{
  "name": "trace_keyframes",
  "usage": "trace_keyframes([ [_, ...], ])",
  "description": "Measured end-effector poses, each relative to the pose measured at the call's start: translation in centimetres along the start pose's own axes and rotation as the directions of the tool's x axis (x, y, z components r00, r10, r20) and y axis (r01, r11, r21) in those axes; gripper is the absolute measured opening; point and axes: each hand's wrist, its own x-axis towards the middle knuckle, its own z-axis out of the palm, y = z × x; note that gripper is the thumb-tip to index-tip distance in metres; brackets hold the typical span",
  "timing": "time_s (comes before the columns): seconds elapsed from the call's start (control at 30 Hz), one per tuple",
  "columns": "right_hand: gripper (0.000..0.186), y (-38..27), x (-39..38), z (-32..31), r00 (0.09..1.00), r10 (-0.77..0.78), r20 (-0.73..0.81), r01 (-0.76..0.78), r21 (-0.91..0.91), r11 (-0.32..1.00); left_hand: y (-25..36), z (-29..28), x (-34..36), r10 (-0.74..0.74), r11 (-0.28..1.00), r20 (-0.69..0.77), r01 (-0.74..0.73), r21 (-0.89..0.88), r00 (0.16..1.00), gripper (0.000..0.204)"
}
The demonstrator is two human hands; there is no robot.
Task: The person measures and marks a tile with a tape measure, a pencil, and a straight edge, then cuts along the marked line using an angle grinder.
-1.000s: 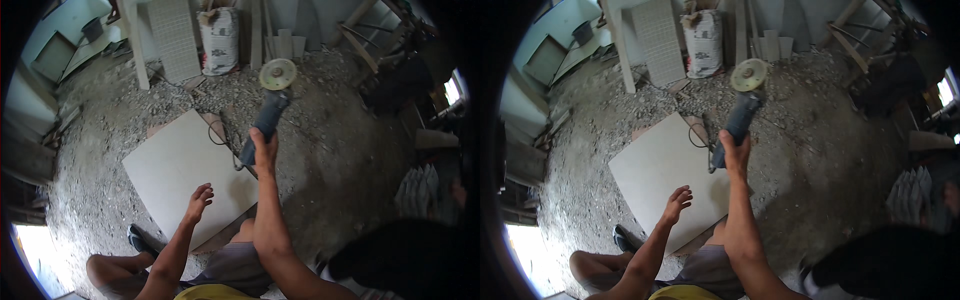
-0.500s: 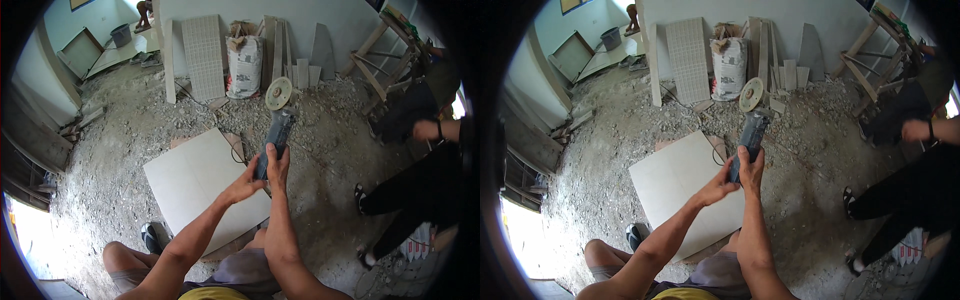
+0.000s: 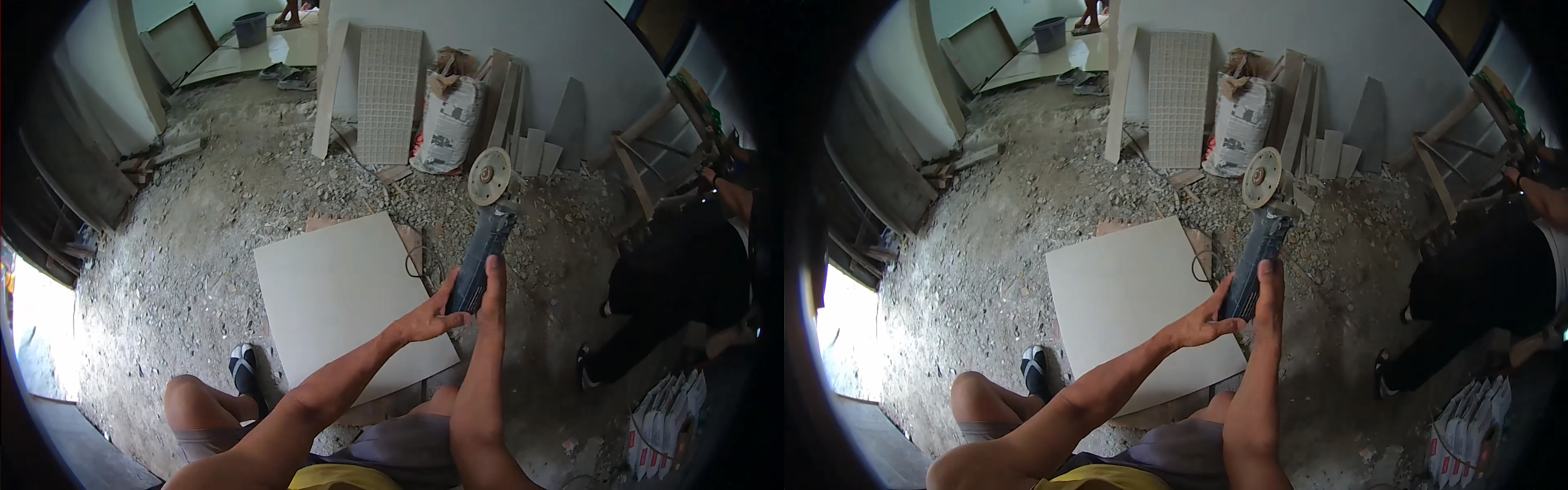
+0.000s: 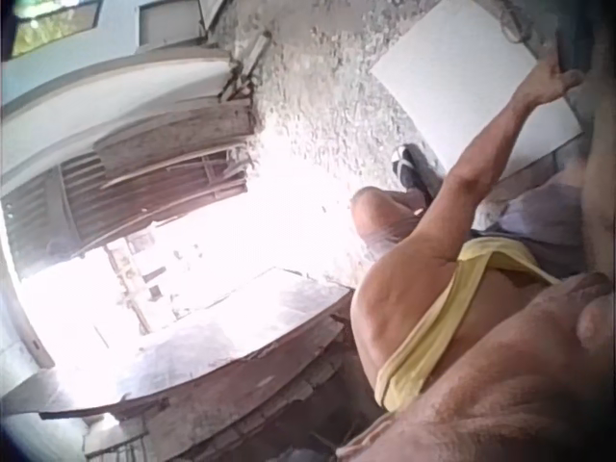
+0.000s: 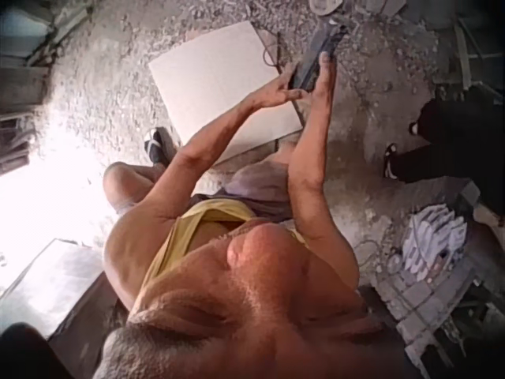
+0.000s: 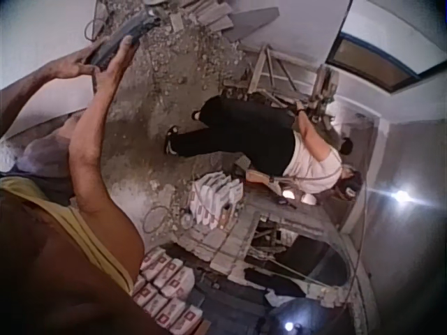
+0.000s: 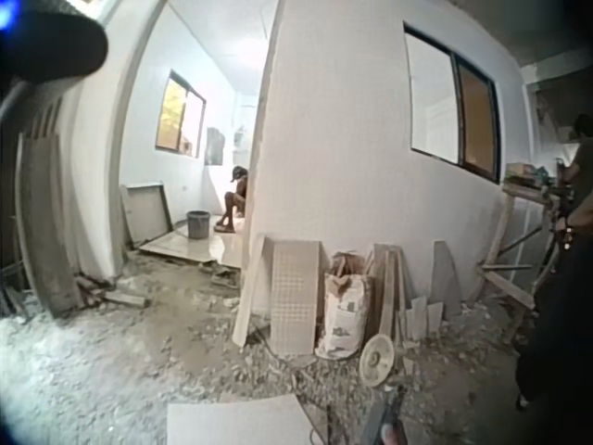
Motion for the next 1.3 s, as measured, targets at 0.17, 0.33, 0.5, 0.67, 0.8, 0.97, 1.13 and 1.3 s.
trace_keyframes([
  [0.17,0.077,-0.1,0.3,2.4,0.94,0.341,-0.007,-0.328,0.253,0.91,-2.1,0.1,-1.8,-0.033,0.999,-0.048,0.033,-0.003,0.998,0.107],
  [0.33,0.077,2.2,1.7,2.2,0.917,0.398,0.014,-0.393,0.188,0.9,-3.0,0.9,-3.0,0.011,0.994,-0.086,-0.02,-0.106,0.996,0.107],
  [0.5,0.08,3.2,2.2,3.9,0.911,0.412,0.017,-0.412,0.011,0.911,-4.2,0.6,-3.9,-0.08,0.989,-0.142,0.06,-0.138,0.987,0.107],
  [0.67,0.079,3.5,2.8,5.5,0.936,0.349,0.04,-0.349,-0.002,0.937,-2.0,-0.3,-4.8,-0.133,0.988,-0.209,0.114,-0.099,0.969,0.1],
  [0.8,0.076,4.9,4.1,7.9,0.951,0.309,-0.007,-0.308,0.073,0.949,-4.4,-1.8,-6.9,0.027,0.966,-0.365,0.07,0.249,0.931,0.09],
  [0.97,0.076,4.8,5.0,9.0,0.93,0.369,0.003,-0.364,0.168,0.916,-1.6,-7.4,-11.2,-0.135,0.819,-0.315,0.285,0.498,0.939,0.074],
  [1.13,0.082,4.7,5.3,11.0,0.929,0.367,0.033,-0.367,0.175,0.913,6.1,-13.5,-16.1,-0.311,0.591,-0.263,0.403,0.699,0.913,0.063],
  [1.3,0.086,5.9,6.2,10.3,0.923,0.383,0.032,-0.382,0.189,0.905,13.8,-13.4,-20.5,-0.447,0.335,-0.248,0.418,0.844,0.86,0.06],
])
